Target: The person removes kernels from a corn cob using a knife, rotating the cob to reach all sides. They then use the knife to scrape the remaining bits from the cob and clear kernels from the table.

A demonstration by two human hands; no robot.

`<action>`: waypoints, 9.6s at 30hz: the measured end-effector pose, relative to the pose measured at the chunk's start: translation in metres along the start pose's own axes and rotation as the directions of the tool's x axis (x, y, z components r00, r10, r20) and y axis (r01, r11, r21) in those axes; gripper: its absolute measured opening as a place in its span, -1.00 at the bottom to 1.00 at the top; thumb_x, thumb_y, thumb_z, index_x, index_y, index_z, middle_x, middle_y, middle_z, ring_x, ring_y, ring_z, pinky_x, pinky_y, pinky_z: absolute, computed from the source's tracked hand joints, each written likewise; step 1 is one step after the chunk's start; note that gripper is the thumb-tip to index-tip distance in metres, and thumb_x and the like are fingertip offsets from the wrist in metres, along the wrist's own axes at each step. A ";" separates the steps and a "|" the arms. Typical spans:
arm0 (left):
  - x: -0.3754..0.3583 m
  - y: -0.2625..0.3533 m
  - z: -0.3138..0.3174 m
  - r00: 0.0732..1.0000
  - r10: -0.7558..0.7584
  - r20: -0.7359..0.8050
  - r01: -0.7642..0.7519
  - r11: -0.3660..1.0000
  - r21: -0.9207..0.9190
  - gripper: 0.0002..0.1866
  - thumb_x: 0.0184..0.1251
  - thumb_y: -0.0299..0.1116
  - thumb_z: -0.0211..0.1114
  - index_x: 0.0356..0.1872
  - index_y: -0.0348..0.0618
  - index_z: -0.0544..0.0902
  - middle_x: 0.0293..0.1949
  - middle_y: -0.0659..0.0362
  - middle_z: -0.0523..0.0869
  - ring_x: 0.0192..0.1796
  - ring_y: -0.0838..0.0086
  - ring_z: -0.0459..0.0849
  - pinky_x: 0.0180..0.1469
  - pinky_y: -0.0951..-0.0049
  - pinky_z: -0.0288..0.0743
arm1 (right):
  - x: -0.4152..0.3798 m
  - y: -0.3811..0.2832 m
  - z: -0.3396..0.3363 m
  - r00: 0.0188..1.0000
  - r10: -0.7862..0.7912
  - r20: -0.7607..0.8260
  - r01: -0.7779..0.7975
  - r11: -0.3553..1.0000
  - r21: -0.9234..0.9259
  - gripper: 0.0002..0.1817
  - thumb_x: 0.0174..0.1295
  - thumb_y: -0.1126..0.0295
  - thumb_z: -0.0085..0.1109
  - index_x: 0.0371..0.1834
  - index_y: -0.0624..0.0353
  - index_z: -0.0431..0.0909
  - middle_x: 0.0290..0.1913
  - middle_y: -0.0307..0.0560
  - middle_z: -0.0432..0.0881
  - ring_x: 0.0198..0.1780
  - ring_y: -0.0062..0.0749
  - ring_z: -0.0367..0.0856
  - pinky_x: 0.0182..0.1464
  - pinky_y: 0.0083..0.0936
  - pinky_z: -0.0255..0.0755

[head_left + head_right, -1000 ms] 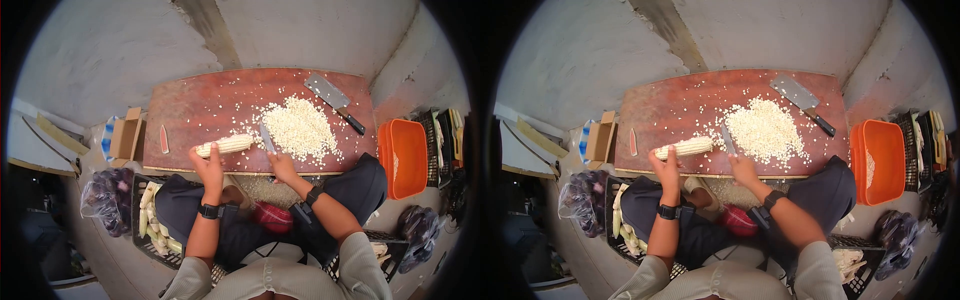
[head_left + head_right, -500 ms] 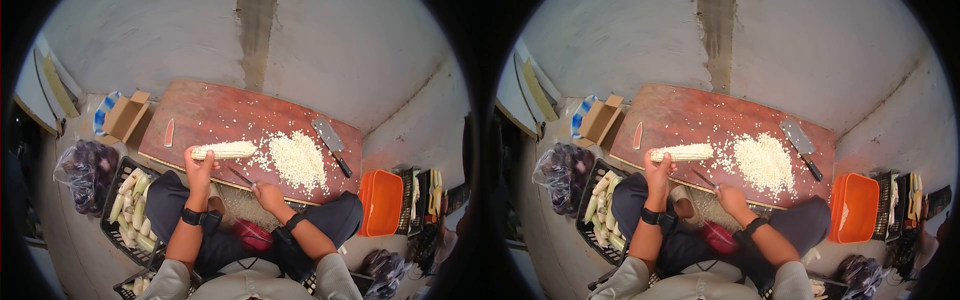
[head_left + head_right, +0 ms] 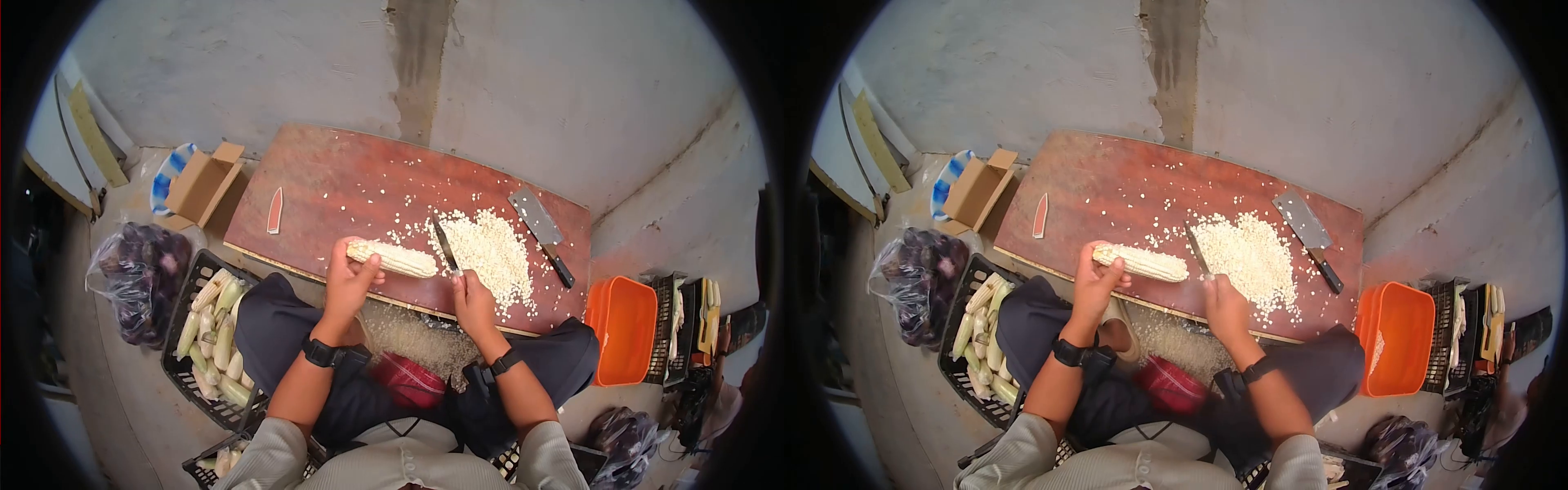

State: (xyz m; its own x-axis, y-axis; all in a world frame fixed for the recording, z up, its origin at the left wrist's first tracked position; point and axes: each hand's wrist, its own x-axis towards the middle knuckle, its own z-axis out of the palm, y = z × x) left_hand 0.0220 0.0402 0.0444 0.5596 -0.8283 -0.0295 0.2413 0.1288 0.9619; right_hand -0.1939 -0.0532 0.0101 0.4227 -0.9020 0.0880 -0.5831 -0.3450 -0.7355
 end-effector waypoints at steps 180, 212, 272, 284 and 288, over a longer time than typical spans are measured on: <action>0.039 -0.028 0.032 0.995 -0.096 0.025 0.063 0.807 0.587 -0.76 0.28 -0.39 0.33 -0.18 -0.29 0.48 -0.45 0.20 0.63 -0.53 0.63 0.57 -0.49 0.62 0.46 | -0.008 0.052 0.024 0.971 -0.191 0.141 0.218 0.952 -0.213 -0.70 0.26 0.15 0.15 -0.40 0.14 0.41 -0.64 -0.05 0.52 -0.61 -0.15 0.58 -0.56 -0.30 0.44; 0.040 -0.034 0.033 0.995 -0.085 0.043 0.039 0.776 0.630 -0.74 0.21 -0.50 0.39 -0.16 -0.31 0.50 -0.34 0.20 0.64 -0.34 0.62 0.61 -0.29 0.59 0.55 | 0.003 0.037 0.062 0.998 -0.045 0.044 0.048 0.996 -0.076 -0.67 0.30 0.09 0.12 -0.44 0.12 0.44 -0.70 -0.09 0.54 -0.66 -0.21 0.59 -0.60 -0.32 0.47; 0.021 -0.038 0.023 0.997 0.024 0.079 -0.075 0.670 0.738 -0.72 0.06 -0.38 0.49 -0.31 -0.32 0.60 -0.44 0.18 0.65 -0.41 0.51 0.61 -0.32 0.50 0.48 | 0.001 0.025 0.052 0.963 0.035 0.268 -0.117 0.947 0.299 -0.62 0.34 0.11 0.05 -0.36 0.28 0.48 -0.53 0.17 0.59 -0.44 0.07 0.62 -0.38 -0.11 0.47; 0.029 -0.013 0.013 0.941 -0.304 -0.147 0.328 0.719 0.613 -0.77 0.12 -0.37 0.44 -0.31 -0.32 0.64 -0.48 0.20 0.67 -0.54 0.56 0.64 -0.55 0.62 0.43 | -0.016 0.050 0.041 0.964 -0.209 0.164 0.244 0.942 -0.232 -0.69 0.28 0.11 0.08 -0.39 0.16 0.47 -0.57 -0.02 0.62 -0.52 -0.10 0.64 -0.51 -0.24 0.50; 0.033 -0.020 0.011 0.932 -0.313 -0.185 0.363 0.780 0.510 -0.76 0.13 -0.36 0.42 -0.30 -0.34 0.64 -0.46 0.17 0.68 -0.56 0.54 0.64 -0.55 0.61 0.44 | -0.019 0.060 0.043 0.960 -0.208 0.185 0.255 0.926 -0.279 -0.72 0.26 0.14 0.08 -0.39 0.15 0.45 -0.55 -0.03 0.63 -0.51 -0.12 0.66 -0.52 -0.25 0.50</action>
State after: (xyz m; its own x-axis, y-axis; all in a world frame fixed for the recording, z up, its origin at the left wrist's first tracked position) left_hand 0.0269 0.0043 0.0276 0.5925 -0.7110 -0.3788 -0.0132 -0.4788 0.8778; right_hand -0.2069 -0.0455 -0.0645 0.6560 -0.7462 0.1134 -0.6259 -0.6217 -0.4709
